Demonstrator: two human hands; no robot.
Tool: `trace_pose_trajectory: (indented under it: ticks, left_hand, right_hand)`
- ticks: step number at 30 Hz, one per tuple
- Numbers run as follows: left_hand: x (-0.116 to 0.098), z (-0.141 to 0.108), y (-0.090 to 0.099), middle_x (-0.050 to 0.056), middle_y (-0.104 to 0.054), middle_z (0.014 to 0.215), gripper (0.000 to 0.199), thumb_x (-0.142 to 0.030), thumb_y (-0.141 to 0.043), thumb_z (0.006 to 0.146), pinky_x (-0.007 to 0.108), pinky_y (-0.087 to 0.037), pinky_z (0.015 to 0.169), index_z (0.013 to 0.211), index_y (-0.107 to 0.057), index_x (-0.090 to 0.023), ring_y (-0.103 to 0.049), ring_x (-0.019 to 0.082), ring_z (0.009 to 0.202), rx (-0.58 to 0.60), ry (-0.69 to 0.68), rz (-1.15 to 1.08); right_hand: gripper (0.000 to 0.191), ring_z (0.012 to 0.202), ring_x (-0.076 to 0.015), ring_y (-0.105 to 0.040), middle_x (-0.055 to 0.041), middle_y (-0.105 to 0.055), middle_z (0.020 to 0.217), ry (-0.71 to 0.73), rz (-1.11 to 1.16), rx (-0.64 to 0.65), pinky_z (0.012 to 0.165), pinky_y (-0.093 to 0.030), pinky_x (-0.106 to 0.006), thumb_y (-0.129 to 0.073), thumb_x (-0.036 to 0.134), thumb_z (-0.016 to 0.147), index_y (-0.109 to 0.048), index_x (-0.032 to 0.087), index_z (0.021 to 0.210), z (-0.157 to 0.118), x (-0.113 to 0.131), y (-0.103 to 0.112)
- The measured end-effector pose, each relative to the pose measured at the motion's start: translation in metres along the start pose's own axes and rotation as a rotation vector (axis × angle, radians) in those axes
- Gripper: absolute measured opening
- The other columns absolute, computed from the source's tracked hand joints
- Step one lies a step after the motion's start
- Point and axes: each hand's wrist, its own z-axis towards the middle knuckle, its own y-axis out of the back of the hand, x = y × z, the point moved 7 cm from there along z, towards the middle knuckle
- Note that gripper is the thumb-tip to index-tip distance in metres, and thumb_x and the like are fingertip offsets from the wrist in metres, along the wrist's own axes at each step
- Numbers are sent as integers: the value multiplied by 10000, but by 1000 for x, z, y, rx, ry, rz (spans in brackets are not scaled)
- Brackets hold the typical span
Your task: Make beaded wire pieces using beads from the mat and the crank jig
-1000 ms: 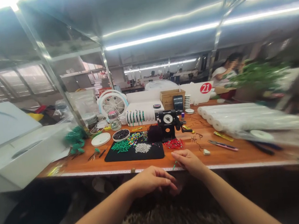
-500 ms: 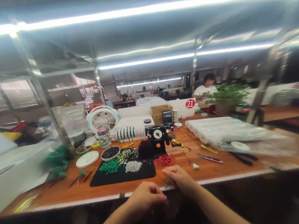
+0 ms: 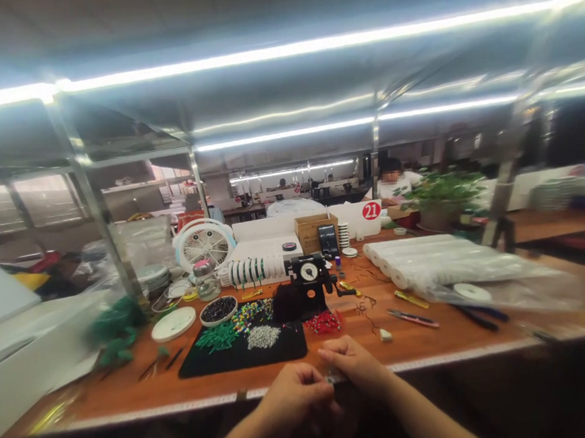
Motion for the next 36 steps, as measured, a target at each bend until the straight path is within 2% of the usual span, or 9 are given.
trace_pose_trajectory:
  ticks: [8, 10, 14, 16, 20, 30, 36]
  left_hand:
    - [0, -9, -2, 55, -660, 554, 144, -245, -650, 565, 185, -320, 352, 562, -604, -109, -497, 99, 363, 45, 52, 69]
    - [-3, -10, -7, 63, -668, 590, 161, -258, -656, 589, 174, -315, 338, 610, -630, -101, -531, 110, 398, 102, 57, 33]
    - [-11, -9, -17, 105, -704, 740, 289, -256, -724, 576, 159, -370, 359, 799, -610, -112, -636, 164, 585, 203, 44, -97]
    - [-15, -6, -17, 109, -704, 718, 305, -261, -729, 578, 164, -387, 359, 793, -563, -120, -641, 168, 571, 172, 34, -103]
    - [-20, -1, -15, 107, -701, 707, 282, -345, -680, 638, 157, -345, 326, 724, -504, -143, -638, 166, 518, 114, -4, -42]
    - [-16, -3, -7, 47, -657, 561, 178, -274, -678, 596, 205, -390, 382, 584, -611, -110, -496, 92, 374, 69, 11, 149]
    - [-20, -1, -14, 37, -673, 655, 303, -303, -653, 658, 162, -351, 340, 904, -612, -130, -587, 132, 462, 101, -21, 84]
  right_hand:
    - [511, 376, -51, -150, 102, -200, 418, -41, 131, -49, 378, -108, -234, -516, 566, 784, -255, 215, 520, -1, -12, 6]
    - [512, 370, -51, -158, 100, -220, 402, -43, 138, -60, 377, -109, -235, -517, 564, 784, -270, 212, 505, -1, -14, 7]
    - [493, 377, -51, -196, 90, -278, 402, -58, 121, -62, 391, -125, -231, -535, 541, 783, -318, 199, 501, -2, -10, 7]
    - [489, 395, -53, -227, 80, -315, 419, -61, 99, -55, 404, -147, -227, -552, 532, 775, -348, 188, 494, -3, -6, 7]
    - [493, 426, -59, -270, 66, -349, 442, -54, 47, -31, 428, -174, -228, -573, 535, 759, -394, 170, 480, -5, 2, 4]
    - [499, 427, -60, -175, 84, -254, 444, -24, -4, -92, 423, -128, -239, -486, 544, 813, -295, 195, 512, -5, -1, 11]
    - [438, 461, -67, -295, 59, -340, 490, 22, -183, -27, 439, -204, -219, -555, 465, 780, -412, 168, 491, -2, 4, 3]
